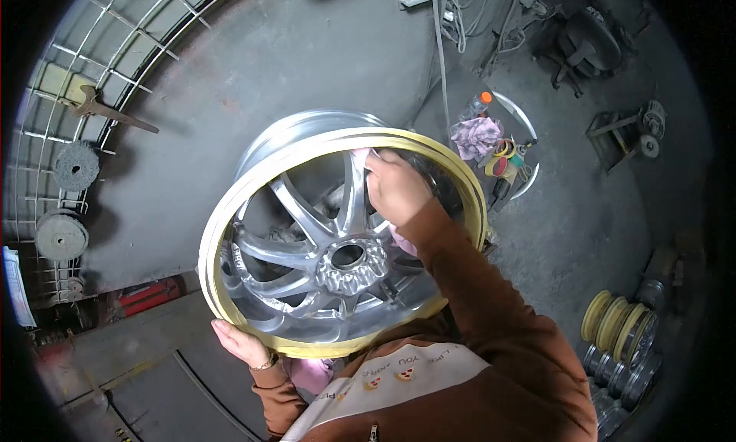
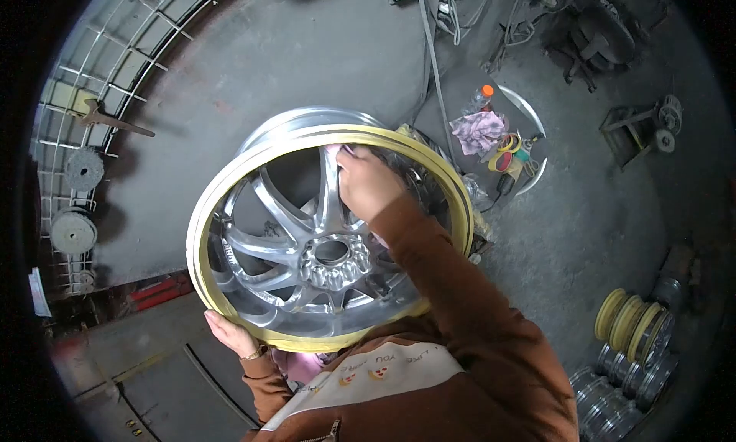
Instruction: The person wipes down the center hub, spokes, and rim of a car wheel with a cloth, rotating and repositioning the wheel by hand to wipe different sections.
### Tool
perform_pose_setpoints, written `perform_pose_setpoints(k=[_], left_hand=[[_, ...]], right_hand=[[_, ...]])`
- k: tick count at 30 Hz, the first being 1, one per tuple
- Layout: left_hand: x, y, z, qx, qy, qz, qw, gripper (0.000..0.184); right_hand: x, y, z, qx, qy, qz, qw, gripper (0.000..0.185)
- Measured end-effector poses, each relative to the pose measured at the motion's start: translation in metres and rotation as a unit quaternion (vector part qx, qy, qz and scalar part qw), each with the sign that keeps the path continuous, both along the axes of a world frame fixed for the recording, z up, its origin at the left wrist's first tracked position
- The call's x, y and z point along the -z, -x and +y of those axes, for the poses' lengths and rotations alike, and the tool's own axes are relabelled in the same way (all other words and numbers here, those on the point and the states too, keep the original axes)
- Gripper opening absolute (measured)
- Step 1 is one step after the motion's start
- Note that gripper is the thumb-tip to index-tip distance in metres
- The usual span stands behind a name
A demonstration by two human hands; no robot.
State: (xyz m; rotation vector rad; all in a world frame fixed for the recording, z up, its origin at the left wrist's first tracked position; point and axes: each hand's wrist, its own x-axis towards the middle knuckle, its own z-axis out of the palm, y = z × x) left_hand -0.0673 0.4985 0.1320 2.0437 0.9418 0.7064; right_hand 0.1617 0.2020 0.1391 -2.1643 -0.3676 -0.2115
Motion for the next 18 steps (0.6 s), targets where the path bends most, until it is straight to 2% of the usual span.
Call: perform_pose_setpoints(k=[5, 7, 13, 18], left_hand=[[0.007, 0.0, 0.003, -0.014, -0.05, -0.011, 0.999, 0.057], [0.004, 0.001, 0.001, -0.026, -0.028, 0.006, 0.999, 0.056], [0.011, 0.001, 0.004, -0.045, -0.079, 0.011, 0.996, 0.056], [0.006, 0.0, 0.0, -0.042, -0.051, 0.018, 0.998, 0.06]], right_hand=[[-0.015, 0.005, -0.003, 0.034, 0.051, 0.027, 0.998, 0.019], [-0.011, 0.007, -0.007, 0.056, 0.08, 0.089, 0.991, 0.022], [-0.007, -0.003, 0.004, 0.026, 0.039, 0.013, 0.999, 0.023], [-0.006, -0.006, 0.002, 0.024, 0.037, 0.048, 0.998, 0.022]])
